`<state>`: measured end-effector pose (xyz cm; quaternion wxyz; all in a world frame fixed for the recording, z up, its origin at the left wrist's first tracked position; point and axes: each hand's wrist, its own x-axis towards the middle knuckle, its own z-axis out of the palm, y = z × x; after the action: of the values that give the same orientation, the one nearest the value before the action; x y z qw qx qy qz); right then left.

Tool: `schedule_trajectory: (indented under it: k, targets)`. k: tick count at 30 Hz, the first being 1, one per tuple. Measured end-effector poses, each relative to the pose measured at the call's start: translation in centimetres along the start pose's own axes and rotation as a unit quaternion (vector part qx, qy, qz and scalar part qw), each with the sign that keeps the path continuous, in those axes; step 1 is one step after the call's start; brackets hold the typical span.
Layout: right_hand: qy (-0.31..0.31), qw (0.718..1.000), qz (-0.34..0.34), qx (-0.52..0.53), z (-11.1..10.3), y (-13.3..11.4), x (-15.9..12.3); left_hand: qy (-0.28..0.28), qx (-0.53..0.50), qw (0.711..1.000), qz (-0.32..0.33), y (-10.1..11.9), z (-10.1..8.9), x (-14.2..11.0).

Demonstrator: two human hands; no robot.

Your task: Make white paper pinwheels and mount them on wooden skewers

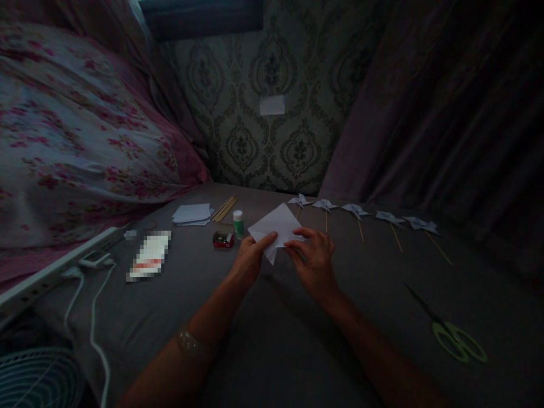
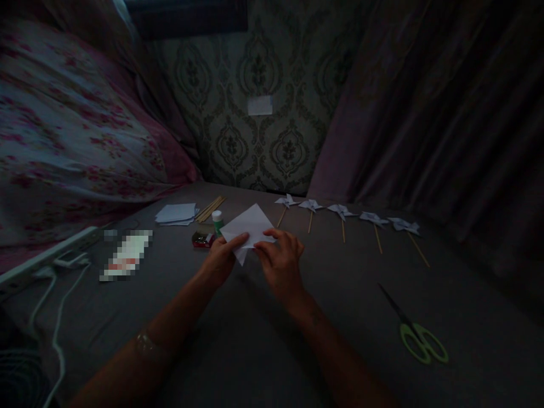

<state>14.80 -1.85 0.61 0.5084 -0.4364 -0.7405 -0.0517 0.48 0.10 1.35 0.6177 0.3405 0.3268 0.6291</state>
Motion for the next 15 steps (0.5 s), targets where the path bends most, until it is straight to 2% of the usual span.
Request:
schedule_trajectory:
  k: [5, 9, 15]
  targets:
    - [0.0, 0.997, 0.05, 0.051, -0.6, -0.5, 0.7, 0.019, -0.014, 1.0, -0.015, 0.5, 0.7, -0.6]
    - [0.014, 0.993, 0.084, 0.081, -0.9, -1.2, 1.1, 0.013, -0.02, 1.0, -0.015, 0.7, 1.0, -1.0]
    - [0.012, 0.987, 0.128, 0.094, -1.4, -1.9, 1.4, 0.022, -0.022, 0.999, -0.03, 0.9, 1.2, -1.6]
